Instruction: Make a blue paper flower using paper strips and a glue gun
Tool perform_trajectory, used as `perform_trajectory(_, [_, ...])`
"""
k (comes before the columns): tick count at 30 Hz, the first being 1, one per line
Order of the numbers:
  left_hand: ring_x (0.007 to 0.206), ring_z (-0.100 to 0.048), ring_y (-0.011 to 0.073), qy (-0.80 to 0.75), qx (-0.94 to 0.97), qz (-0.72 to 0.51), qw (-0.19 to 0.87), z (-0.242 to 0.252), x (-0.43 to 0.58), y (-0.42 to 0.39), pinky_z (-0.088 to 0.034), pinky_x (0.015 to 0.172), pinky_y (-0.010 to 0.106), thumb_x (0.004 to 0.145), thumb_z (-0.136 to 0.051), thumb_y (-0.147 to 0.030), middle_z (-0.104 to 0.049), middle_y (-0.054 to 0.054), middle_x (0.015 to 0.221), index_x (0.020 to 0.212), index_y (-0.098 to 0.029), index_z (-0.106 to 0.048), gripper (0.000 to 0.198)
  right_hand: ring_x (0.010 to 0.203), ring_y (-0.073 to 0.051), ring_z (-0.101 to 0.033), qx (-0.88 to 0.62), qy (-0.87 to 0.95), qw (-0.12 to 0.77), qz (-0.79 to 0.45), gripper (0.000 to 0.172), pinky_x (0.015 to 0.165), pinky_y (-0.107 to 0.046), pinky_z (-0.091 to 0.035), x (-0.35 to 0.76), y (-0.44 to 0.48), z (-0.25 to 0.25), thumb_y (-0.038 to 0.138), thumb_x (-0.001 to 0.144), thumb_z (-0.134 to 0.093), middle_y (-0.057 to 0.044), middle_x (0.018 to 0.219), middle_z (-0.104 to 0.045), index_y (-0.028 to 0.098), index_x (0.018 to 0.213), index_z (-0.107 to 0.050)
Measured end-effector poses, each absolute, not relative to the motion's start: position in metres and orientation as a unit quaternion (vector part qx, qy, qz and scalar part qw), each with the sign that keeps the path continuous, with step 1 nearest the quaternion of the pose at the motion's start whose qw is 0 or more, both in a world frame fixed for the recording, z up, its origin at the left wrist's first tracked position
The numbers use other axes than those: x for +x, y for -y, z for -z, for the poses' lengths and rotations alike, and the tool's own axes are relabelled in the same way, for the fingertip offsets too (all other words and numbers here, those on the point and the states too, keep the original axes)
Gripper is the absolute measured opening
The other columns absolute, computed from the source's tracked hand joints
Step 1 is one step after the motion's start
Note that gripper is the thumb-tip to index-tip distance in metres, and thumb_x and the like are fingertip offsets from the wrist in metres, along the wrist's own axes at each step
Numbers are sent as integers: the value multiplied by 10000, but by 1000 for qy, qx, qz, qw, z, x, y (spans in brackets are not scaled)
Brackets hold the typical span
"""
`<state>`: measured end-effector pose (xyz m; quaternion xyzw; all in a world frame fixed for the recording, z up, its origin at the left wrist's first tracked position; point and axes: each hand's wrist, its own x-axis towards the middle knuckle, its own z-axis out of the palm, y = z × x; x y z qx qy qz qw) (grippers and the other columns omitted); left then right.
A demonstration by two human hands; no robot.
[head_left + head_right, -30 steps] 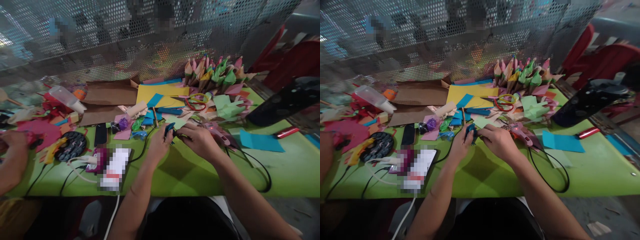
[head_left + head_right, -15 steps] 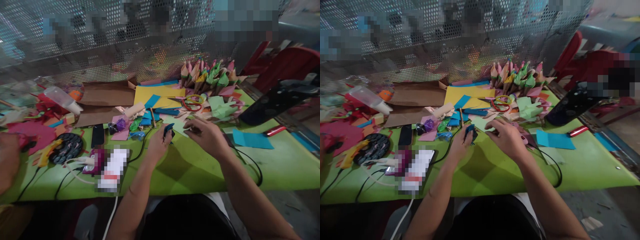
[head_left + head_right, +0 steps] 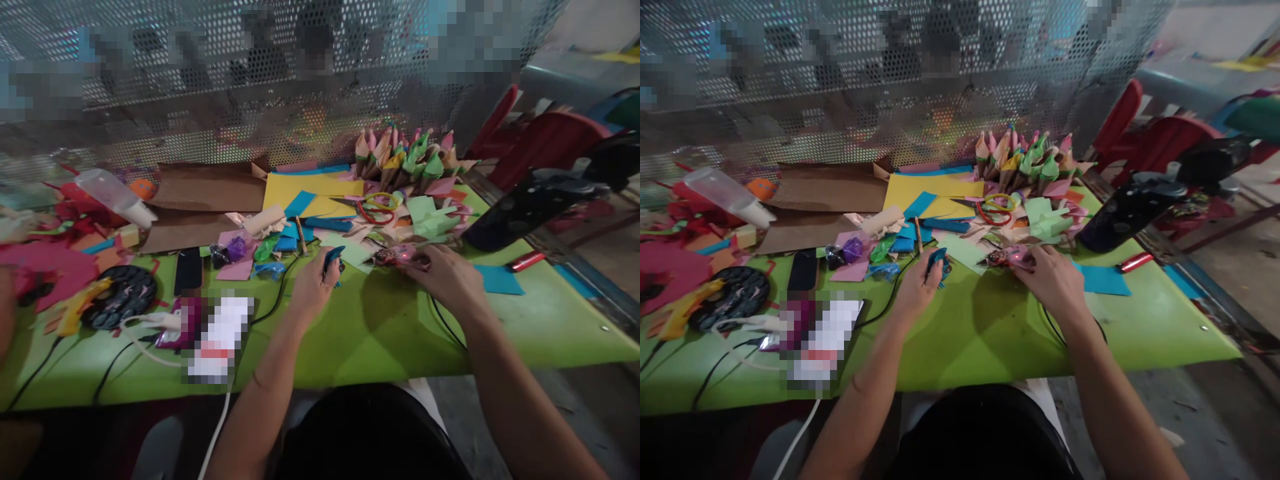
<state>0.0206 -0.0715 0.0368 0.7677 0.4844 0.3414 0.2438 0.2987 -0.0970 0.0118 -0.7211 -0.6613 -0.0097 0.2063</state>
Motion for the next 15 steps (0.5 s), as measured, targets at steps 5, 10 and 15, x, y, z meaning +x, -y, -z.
perform_trajectory(5, [647,-594,157,-478,768,-344,251,-37,21,72,-384,582,234,1027,-392,-406,-635,1,736,1091,-218,-608,294,733,-261,-661,-754,643,137,-12,305,546,-304,-347,311,90,-2,431,737,-727,-95,877,-741,218,953,-694])
perform_trajectory(10, [651,-609,160,-475,772,-338,253,-37,21,71,-403,588,237,1032,-400,-396,-645,4,747,1077,-213,-608,280,665,-237,-626,-774,601,183,-73,249,537,-301,-346,315,89,-5,442,726,-679,-60,754,-704,229,856,-685])
perform_trajectory(15, [664,-614,170,-480,769,-337,254,-37,21,71,-418,604,246,1032,-395,-407,-654,12,759,1085,-202,-609,301,621,-208,-605,-696,574,366,-227,371,544,-310,-438,305,94,-19,411,682,-663,-7,726,-659,221,998,-623])
